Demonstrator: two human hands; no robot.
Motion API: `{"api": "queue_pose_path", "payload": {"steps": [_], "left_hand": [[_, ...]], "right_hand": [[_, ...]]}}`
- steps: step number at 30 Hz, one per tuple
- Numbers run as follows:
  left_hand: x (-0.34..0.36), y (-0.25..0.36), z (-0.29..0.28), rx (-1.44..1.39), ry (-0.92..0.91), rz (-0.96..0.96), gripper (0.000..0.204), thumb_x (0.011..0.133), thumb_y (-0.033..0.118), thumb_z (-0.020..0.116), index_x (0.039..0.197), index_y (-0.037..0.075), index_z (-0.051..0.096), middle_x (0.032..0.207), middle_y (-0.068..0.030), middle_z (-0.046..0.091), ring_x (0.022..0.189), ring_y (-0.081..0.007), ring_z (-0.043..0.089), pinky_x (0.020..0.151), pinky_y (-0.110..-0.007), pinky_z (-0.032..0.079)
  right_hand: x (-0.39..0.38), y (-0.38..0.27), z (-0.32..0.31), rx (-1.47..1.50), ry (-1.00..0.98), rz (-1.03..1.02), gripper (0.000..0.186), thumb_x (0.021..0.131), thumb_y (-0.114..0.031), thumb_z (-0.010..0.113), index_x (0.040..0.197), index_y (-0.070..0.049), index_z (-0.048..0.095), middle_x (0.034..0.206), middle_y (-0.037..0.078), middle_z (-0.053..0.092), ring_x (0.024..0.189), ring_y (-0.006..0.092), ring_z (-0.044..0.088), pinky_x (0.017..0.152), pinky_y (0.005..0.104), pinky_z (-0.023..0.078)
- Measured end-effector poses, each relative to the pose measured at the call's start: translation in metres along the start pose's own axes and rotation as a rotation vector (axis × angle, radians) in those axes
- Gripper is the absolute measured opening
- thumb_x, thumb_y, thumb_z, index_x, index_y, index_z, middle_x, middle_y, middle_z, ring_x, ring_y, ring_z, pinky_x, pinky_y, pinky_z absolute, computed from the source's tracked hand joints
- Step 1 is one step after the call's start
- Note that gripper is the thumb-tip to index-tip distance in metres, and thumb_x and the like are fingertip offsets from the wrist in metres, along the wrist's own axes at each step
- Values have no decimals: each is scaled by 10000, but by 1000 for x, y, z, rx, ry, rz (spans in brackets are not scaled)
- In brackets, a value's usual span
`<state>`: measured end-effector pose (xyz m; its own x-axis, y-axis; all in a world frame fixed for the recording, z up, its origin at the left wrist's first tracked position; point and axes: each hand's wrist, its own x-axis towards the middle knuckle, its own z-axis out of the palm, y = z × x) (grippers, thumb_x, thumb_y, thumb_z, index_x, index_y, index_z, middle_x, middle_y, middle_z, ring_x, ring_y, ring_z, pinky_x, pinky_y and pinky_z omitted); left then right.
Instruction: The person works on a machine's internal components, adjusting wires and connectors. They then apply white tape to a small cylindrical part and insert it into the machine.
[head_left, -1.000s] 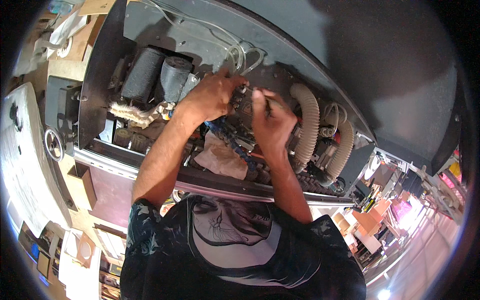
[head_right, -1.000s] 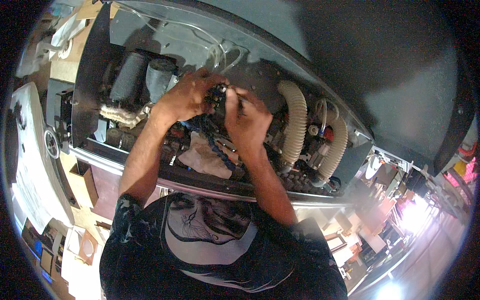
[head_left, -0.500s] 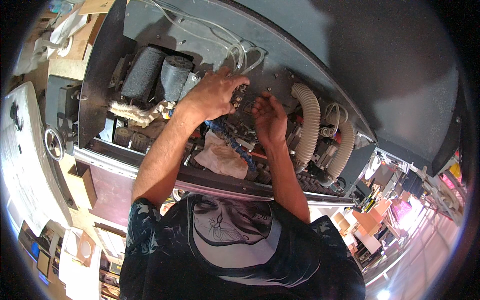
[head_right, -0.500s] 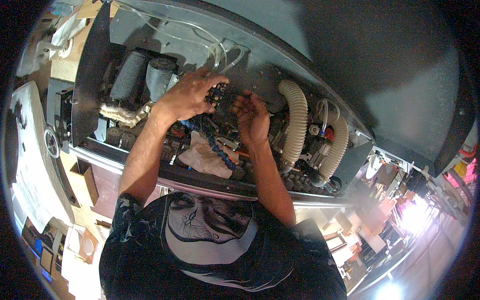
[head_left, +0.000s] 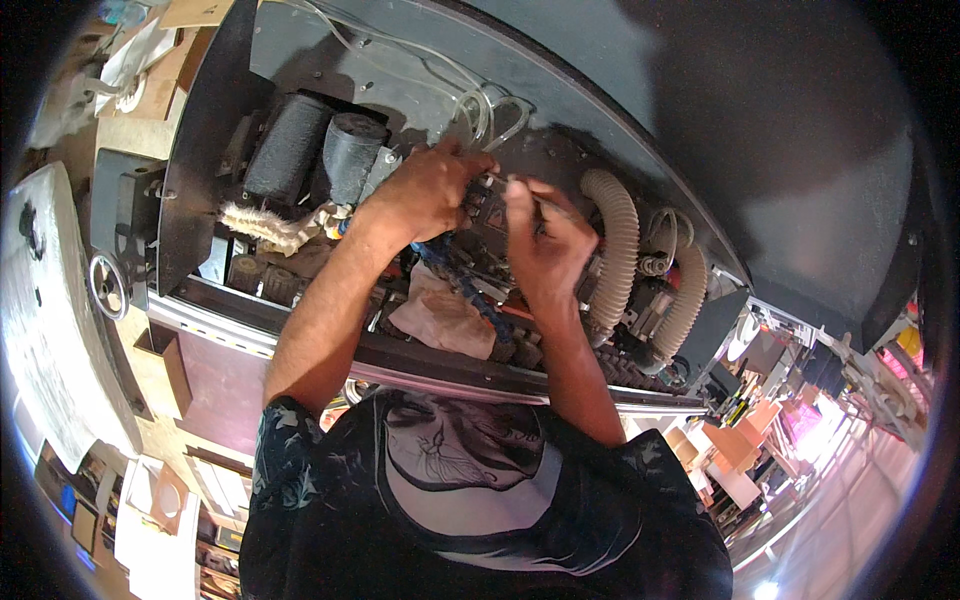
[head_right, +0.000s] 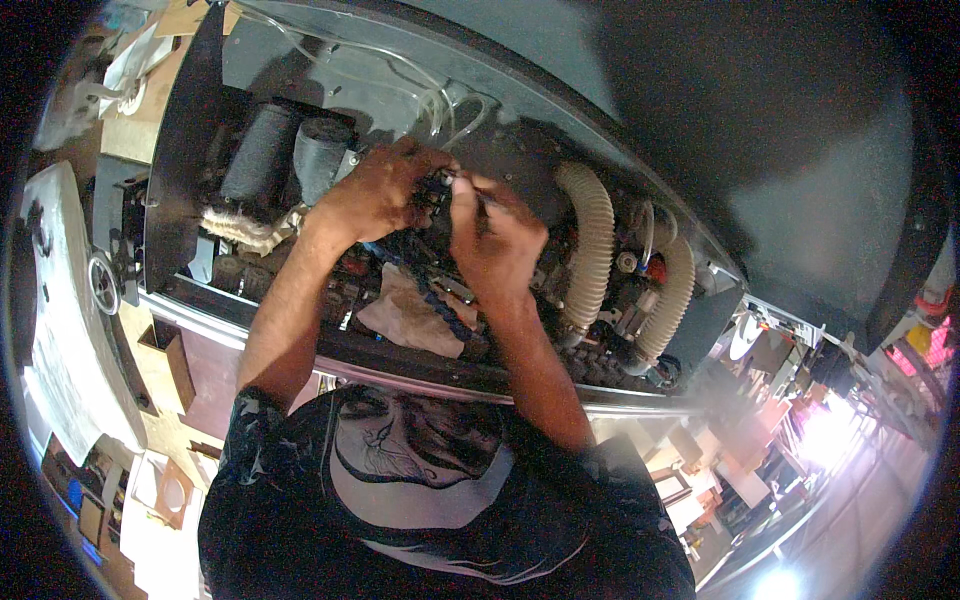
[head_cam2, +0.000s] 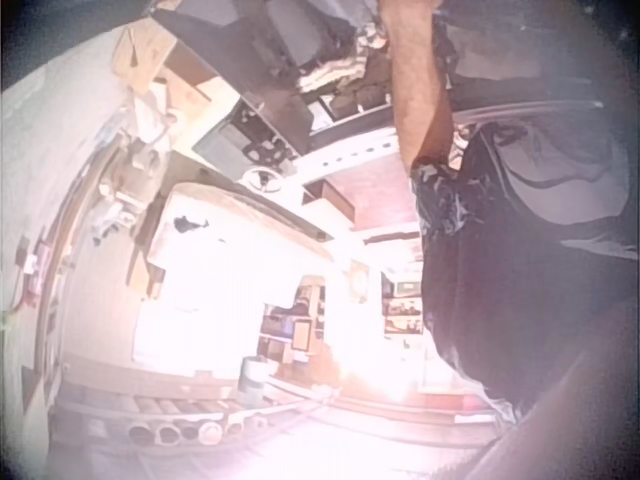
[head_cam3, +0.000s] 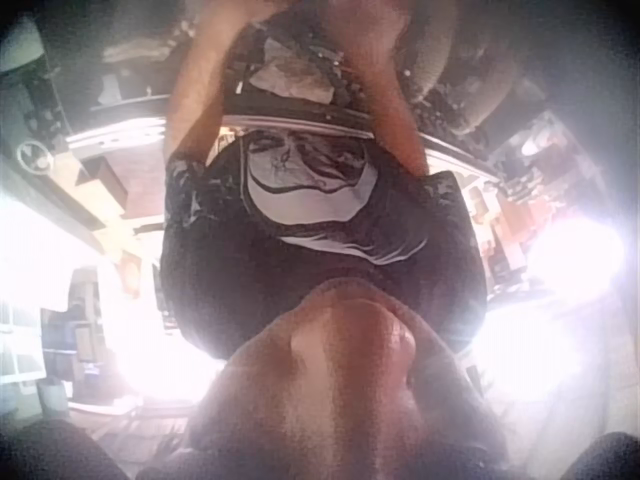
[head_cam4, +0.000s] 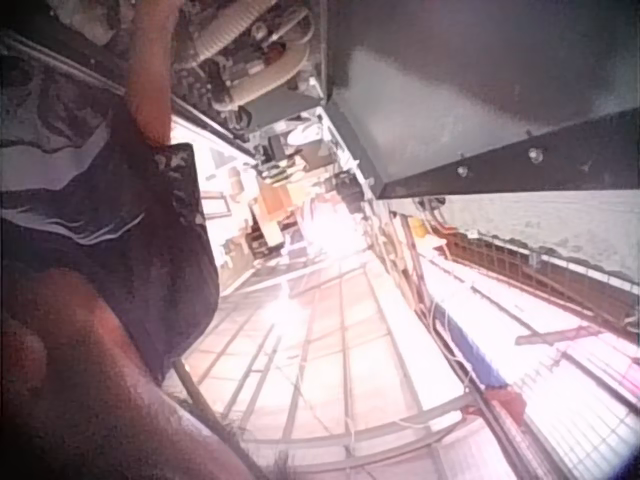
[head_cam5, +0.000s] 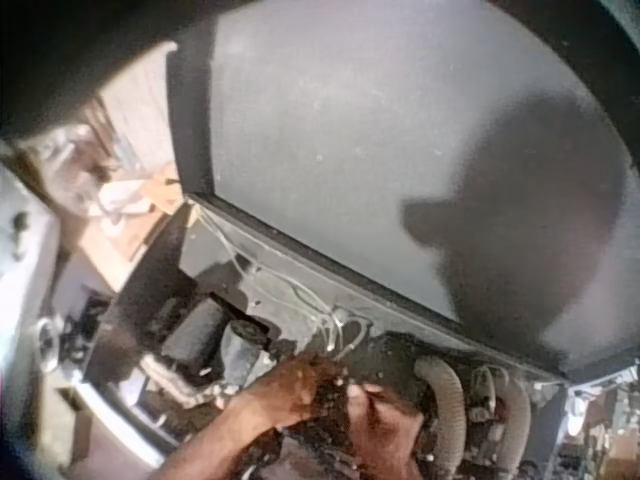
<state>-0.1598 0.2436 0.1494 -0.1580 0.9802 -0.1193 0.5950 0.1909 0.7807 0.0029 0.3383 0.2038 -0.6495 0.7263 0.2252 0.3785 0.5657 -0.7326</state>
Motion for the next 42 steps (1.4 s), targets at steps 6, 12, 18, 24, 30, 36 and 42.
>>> {"api": "queue_pose_path", "payload": {"steps": [6,12,18,24,30,36,42], "left_hand": [[1,0,1,-25,-10,-27,727,685,86,886,1360,102,618,1270,-180,666,1242,-422,590,1034,-514,504],[1,-5,7,-14,23,32,768,666,86,896,1373,117,598,1223,-181,669,1211,-421,599,1022,-516,504],[2,-6,5,48,-14,51,736,750,166,894,1404,164,558,1233,-209,604,1166,-404,641,995,-527,531],[2,-1,1,30,-14,17,733,735,156,893,1394,156,573,1237,-205,617,1170,-413,633,1003,-525,523],[0,4,-2,25,-24,-8,744,717,142,883,1399,152,589,1265,-214,631,1162,-449,619,1008,-527,515],[1,0,1,-11,-26,-46,751,700,130,890,1391,121,597,1252,-202,654,1189,-437,612,1005,-530,519],[2,-3,2,-11,-3,14,745,681,122,899,1371,94,620,1297,-137,688,1234,-420,596,1030,-519,514]], "right_hand": [[-23,56,-2,787,83,782,307,1049,-256,630,1145,23,716,997,132,755,851,218,711,804,361,567],[-43,89,10,1230,96,1001,297,1048,-243,585,1213,-4,647,1047,132,710,939,235,663,834,389,548],[-47,106,18,1440,-12,1073,297,1051,-230,581,1232,-1,632,1072,146,694,939,252,656,818,381,555],[-46,108,19,1591,-30,1141,298,1069,-199,570,1251,33,616,1081,144,692,940,240,662,826,354,570],[-40,91,10,1471,-25,1059,299,1073,-194,572,1245,42,637,1081,154,712,966,237,690,851,347,588],[-16,26,7,718,16,789,313,1033,-247,669,1089,52,742,1008,169,770,891,283,757,796,369,605],[-7,5,14,-120,-113,22,274,1014,-192,693,936,58,772,906,223,758,764,294,755,715,364,576]]}}
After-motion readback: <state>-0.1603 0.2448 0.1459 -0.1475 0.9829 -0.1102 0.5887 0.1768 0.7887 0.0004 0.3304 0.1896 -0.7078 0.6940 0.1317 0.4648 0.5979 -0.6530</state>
